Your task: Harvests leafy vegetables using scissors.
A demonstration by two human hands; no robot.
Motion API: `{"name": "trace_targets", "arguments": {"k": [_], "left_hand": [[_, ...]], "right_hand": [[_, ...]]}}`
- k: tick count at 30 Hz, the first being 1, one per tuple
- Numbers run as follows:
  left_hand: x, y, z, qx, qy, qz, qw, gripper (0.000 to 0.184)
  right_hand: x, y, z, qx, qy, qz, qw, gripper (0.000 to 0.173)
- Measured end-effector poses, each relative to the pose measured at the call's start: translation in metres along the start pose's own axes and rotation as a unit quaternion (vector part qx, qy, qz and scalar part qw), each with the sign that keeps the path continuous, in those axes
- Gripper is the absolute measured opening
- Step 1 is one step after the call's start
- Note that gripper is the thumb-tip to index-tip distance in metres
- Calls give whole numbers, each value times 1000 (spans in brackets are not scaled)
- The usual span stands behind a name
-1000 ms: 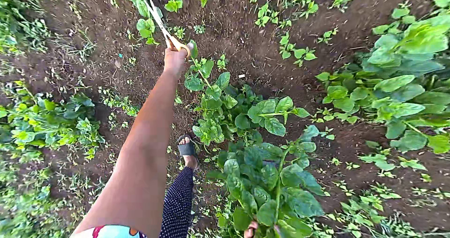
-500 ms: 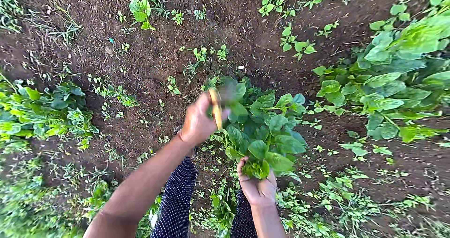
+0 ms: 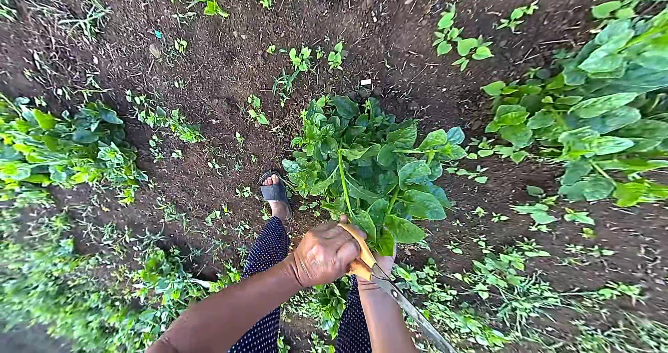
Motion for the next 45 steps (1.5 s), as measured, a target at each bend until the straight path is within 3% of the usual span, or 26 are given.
{"name": "trace_targets", "arguments": {"k": [2,6,8,9,10,11,13,16,18,21,32,35,40,45], "left_hand": [[-2,-8,-5,20,9,-6,1000,13],[-1,-23,-8,-13,43,-3,999,14],[6,-18,4,-43,58,74,995,8],[15,-9,15,-44,91,159,982,11],[28,5,28,-38,159,266,950,21],[44,24,39,-36,258,372,891,32],[68,75,42,-55,409,490,768,40],[88,128,31,-44,506,535,676,43],[109,136,29,-11,541,574,615,47],[136,131,30,42,543,620,566,43],[174,113,4,140,531,638,540,37],[179,106,-5,153,544,601,565,33],[166,104,-9,173,579,563,564,24],[141,110,25,164,553,553,601,33]], "right_hand": [[-2,0,-4,67,47,-46,996,60],[-3,11,0,136,39,-41,989,51],[-5,18,2,87,23,-15,996,45],[-6,22,3,57,14,-14,998,43],[-8,24,-3,34,-14,-9,999,41],[-9,26,-4,33,-26,-24,999,40],[-10,28,2,44,-30,-46,998,38],[-10,28,11,42,-31,-43,998,36],[-11,27,15,38,-32,-40,998,35],[-12,25,16,28,-41,-35,998,34],[-20,15,21,-7,-85,-31,996,28],[-20,19,17,-46,-102,-13,994,37],[-21,24,9,-38,-123,8,992,34],[-42,38,3,-35,-110,4,993,33]]}}
Point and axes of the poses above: each hand's wrist, its own x-axis towards the middle knuckle, its own z-axis out of the back of the hand, y = z × x, the point moved 3 cm from there along x, towards the middle knuckle, and after that the axes turned 8 degrees about z, right-handed, at the moved point
